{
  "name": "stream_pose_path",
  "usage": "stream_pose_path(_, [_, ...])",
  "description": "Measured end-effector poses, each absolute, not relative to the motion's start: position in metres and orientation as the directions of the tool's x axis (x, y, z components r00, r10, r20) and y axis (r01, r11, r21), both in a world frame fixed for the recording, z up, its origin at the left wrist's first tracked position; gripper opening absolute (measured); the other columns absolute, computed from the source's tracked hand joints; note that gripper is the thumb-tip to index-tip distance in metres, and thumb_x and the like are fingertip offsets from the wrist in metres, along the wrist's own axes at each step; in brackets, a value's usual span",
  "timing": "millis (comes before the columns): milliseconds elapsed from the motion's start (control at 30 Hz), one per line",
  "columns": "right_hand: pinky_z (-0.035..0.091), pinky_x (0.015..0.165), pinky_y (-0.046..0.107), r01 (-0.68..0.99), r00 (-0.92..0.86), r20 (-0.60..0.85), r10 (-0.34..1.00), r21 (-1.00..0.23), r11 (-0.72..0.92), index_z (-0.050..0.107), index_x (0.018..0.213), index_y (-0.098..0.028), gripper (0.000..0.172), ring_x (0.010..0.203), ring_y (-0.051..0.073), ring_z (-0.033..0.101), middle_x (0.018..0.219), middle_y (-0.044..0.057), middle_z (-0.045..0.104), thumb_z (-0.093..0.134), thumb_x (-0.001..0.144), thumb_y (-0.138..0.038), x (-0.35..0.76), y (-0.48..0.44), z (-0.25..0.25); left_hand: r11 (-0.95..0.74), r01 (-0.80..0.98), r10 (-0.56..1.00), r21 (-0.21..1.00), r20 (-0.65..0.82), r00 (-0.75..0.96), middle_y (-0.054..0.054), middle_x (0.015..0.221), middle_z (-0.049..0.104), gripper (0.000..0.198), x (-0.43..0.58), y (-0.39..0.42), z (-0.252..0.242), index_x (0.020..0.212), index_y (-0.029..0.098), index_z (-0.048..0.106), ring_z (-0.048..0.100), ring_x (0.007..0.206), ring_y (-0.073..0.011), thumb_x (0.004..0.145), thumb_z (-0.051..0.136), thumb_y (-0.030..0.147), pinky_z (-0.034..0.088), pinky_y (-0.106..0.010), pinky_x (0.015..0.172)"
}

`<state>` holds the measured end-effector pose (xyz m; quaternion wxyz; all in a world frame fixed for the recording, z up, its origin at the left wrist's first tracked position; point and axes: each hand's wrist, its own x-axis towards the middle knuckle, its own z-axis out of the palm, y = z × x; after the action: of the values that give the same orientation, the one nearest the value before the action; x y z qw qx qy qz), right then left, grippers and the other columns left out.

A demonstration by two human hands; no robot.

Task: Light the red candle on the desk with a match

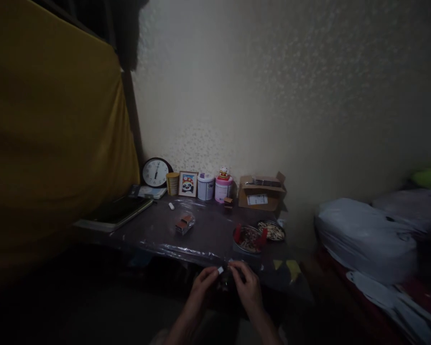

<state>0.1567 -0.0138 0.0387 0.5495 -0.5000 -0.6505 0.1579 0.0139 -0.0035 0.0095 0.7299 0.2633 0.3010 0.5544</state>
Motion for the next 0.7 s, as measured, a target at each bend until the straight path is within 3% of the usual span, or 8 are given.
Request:
stream_pose_path(200, [0.048,0.077,0.03,0.524,0.202,0.729,0.654,-0.645,0.557,0.064,0.083,-0.022,0.012,0.081,0.019,0.063,0.083,0.004,0.069,0.053,0.082,-0.024,0.151,-0.036,0.08,0.214,-0.652,0.973,0.728,-0.101,0.207,-0.002,0.068,0.069,0.022,0.013,-0.008,0.039,0.078,0.016,0.066,0.062,0.068,-0.0164,0.063,0.071,0.031,0.044,-0.027,0.067])
stream_pose_path(333, [0.047,0.082,0.035,0.543,0.108,0.773,0.625,-0.572,0.614,0.066,0.087,-0.024,0.016,0.085,0.02,0.063,0.087,0.005,0.07,0.051,0.083,-0.022,0.149,-0.04,0.077,0.17,-0.654,0.981,0.737,-0.064,0.183,-0.002,0.074,0.07,0.02,0.016,-0.019,0.061,0.076,0.017,0.066,0.062,0.071,-0.0149,0.062,0.072,0.029,0.044,-0.025,0.07])
stream_pose_path(400, [0.046,0.083,0.036,0.571,0.073,0.732,0.678,-0.588,0.573,0.067,0.085,-0.024,0.018,0.084,0.02,0.063,0.087,0.005,0.07,0.049,0.083,-0.026,0.156,-0.033,0.065,0.167,-0.647,0.981,0.744,-0.06,0.184,-0.003,0.076,0.07,0.021,0.016,-0.024,0.066,0.078,0.018,0.066,0.061,0.072,-0.0148,0.062,0.072,0.031,0.044,-0.024,0.068])
stream_pose_path(533, [0.048,0.075,0.032,0.538,0.354,0.632,0.689,-0.741,0.402,0.065,0.081,-0.021,0.018,0.08,0.02,0.061,0.084,0.006,0.068,0.051,0.081,-0.033,0.177,-0.018,0.05,0.154,-0.601,0.984,0.784,-0.067,0.165,-0.002,0.071,0.068,0.02,0.007,-0.027,0.059,0.077,0.018,0.067,0.061,0.069,-0.0149,0.063,0.071,0.032,0.044,-0.024,0.065])
stream_pose_path(700, [0.046,0.076,0.032,0.471,0.432,0.651,0.624,-0.753,0.459,0.065,0.077,-0.018,0.018,0.081,0.02,0.059,0.083,0.006,0.066,0.055,0.078,-0.033,0.192,-0.016,0.06,0.139,-0.559,0.99,0.817,-0.097,0.104,-0.004,0.075,0.07,0.024,-0.014,-0.026,0.032,0.077,0.017,0.068,0.062,0.075,-0.0174,0.062,0.072,0.034,0.044,-0.026,0.069])
